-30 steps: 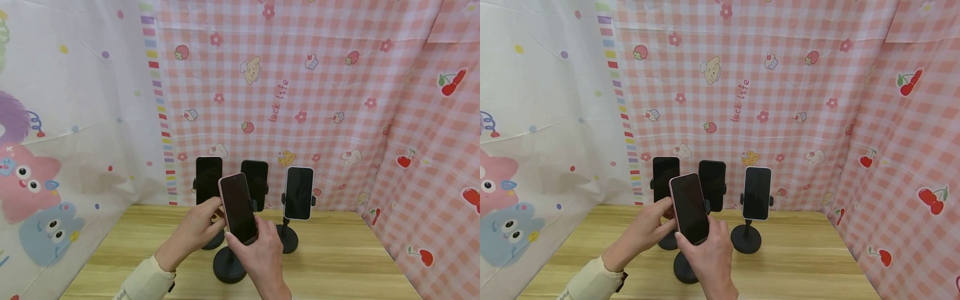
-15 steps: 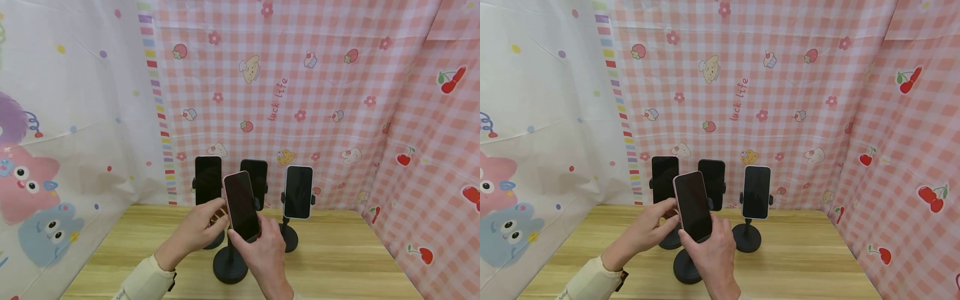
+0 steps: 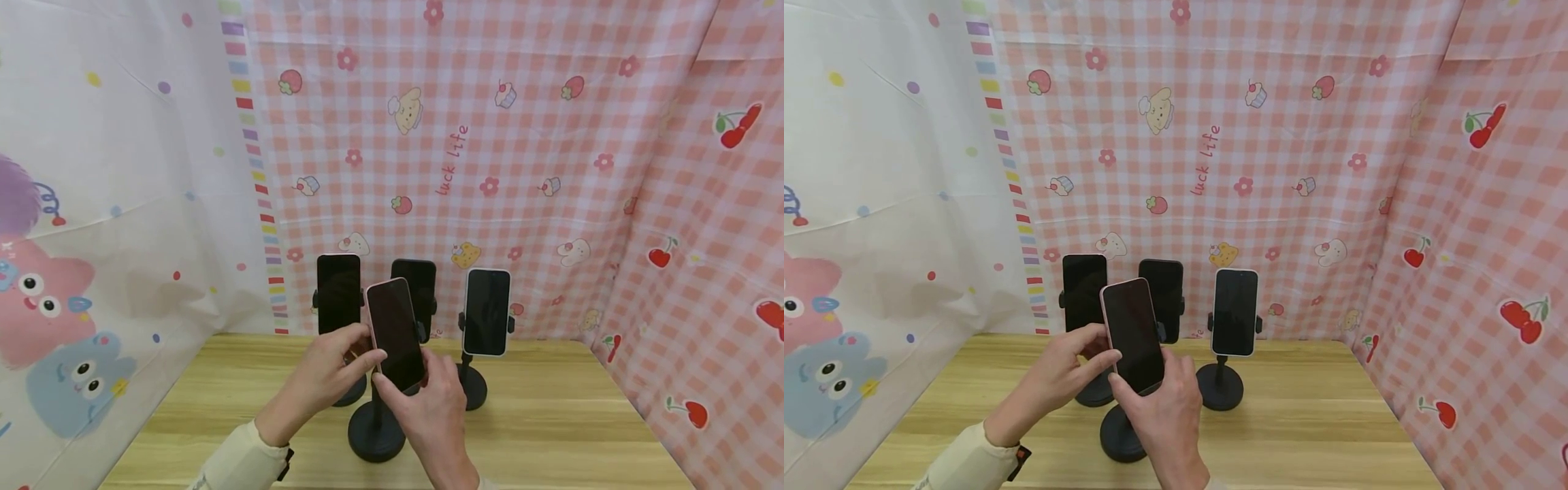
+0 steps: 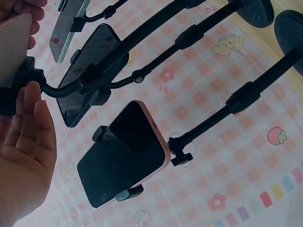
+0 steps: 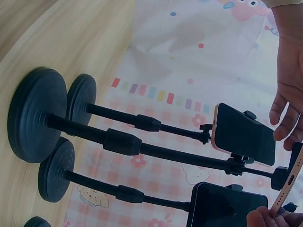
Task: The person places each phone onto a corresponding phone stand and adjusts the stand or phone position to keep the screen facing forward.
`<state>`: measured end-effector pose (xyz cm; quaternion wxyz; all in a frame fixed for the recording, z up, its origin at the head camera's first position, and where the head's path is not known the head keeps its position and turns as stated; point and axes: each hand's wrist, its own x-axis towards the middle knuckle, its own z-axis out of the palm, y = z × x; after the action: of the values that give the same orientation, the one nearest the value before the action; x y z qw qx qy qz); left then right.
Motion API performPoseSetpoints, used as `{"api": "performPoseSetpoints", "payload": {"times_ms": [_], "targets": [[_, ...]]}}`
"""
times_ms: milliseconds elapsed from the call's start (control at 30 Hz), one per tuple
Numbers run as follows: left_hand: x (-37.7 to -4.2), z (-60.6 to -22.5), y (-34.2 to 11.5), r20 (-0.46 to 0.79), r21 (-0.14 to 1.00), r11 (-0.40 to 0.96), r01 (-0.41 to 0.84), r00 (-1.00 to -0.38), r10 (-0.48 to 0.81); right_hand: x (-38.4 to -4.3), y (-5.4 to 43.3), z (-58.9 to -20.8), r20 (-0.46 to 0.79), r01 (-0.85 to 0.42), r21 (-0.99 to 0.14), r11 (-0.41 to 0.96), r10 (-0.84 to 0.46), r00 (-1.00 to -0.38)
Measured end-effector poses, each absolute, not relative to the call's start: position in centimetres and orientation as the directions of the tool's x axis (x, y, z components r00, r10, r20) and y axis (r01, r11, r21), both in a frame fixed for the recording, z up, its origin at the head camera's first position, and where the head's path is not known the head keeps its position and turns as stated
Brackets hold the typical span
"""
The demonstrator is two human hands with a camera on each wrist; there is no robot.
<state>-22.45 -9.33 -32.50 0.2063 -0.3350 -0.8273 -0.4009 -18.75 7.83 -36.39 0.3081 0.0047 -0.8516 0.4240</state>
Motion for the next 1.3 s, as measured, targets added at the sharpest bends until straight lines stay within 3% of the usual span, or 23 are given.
{"api": "performPoseSetpoints", "payload": {"times_ms": [800,1300], "targets": [[-21.8,-32.5,-8.4,0.611,0.605,0.475,0.639,-0.755,0.238,-18.8,8.0,-36.5,0.505,-0.249,-0.739,0.626,0.269,-0.82],[-21.7,-32.7,-7.7,0.654,0.588,0.503,0.633,-0.738,0.164,-19.3,7.9,-36.8,0.561,-0.26,-0.699,0.666,0.286,-0.777]]}}
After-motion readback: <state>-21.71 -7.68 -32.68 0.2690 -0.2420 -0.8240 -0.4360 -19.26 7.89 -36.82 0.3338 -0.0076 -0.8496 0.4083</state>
